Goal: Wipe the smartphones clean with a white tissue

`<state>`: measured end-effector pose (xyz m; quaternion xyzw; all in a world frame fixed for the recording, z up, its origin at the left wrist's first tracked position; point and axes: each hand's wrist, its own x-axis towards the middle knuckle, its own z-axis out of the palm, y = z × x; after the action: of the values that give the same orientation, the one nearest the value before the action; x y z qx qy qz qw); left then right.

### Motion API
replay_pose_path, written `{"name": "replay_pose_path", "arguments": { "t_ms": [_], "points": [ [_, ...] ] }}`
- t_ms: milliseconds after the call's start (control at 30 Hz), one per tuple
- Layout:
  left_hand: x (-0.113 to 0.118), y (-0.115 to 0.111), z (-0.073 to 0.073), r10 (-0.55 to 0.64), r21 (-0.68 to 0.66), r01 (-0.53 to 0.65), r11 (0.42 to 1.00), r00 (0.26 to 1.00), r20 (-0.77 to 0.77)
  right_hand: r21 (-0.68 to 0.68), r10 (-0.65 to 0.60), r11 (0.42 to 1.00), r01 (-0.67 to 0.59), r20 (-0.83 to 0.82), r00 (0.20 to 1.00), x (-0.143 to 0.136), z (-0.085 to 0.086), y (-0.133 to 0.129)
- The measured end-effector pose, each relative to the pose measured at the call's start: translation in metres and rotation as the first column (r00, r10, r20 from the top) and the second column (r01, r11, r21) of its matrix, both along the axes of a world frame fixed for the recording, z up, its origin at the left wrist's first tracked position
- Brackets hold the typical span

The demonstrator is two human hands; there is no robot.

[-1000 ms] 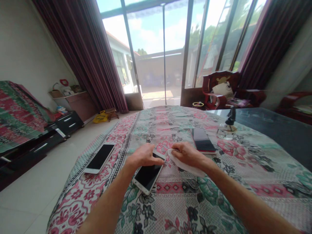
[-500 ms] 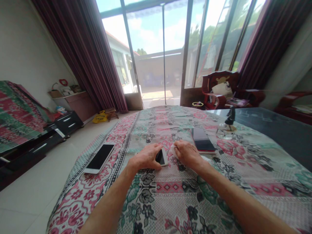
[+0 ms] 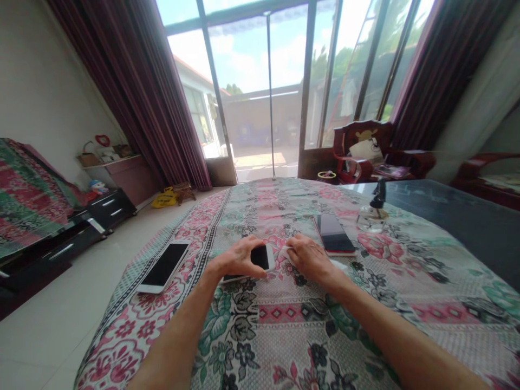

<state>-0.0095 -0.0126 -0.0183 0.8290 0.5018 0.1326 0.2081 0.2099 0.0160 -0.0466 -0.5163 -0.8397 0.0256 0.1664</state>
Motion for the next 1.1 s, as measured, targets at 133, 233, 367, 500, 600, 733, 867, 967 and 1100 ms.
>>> {"name": "replay_pose_path", "arguments": {
  "t_ms": [133,233,367,500,600,733,867,967,1100],
  "points": [
    [-0.007,0.0,0.012,-0.027,-0.068,0.035,0.997,0.994,0.103,-0.016,-0.005,1.0,0.005,-0.011,1.0,0.001,0.001,0.001],
    [-0.008,-0.001,0.016,-0.033,-0.088,0.043,0.995,0.993,0.114,-0.021,-0.004,1.0,0.004,-0.009,1.0,0.002,0.003,0.001],
    [-0.008,-0.001,0.015,-0.038,-0.085,0.049,0.995,0.991,0.127,-0.006,0.073,0.997,-0.074,-0.117,0.99,-0.001,0.008,-0.001],
    [-0.006,-0.001,0.014,-0.035,-0.094,0.047,0.995,0.992,0.124,0.087,0.166,0.986,-0.145,-0.335,0.927,-0.011,0.013,-0.006],
    [-0.004,-0.001,0.013,-0.036,-0.099,0.049,0.994,0.992,0.124,0.094,0.165,0.986,-0.138,-0.422,0.892,-0.016,0.012,-0.008],
    [-0.001,-0.001,0.011,-0.052,-0.077,0.065,0.995,0.985,0.163,0.068,0.193,0.981,-0.183,-0.499,0.845,-0.017,0.005,-0.007],
    [-0.002,0.0,0.011,-0.039,-0.072,0.051,0.996,0.985,0.169,0.052,0.241,0.963,-0.265,-0.612,0.754,-0.018,0.0,-0.008],
    [-0.006,0.001,0.011,-0.01,-0.057,0.019,0.998,0.988,0.157,0.033,0.248,0.953,-0.302,-0.658,0.71,-0.021,0.001,-0.013],
    [-0.012,0.003,0.01,0.029,-0.033,-0.024,0.999,0.987,0.159,-0.022,0.225,0.943,-0.333,-0.697,0.681,-0.025,0.004,-0.02]
  ]
}}
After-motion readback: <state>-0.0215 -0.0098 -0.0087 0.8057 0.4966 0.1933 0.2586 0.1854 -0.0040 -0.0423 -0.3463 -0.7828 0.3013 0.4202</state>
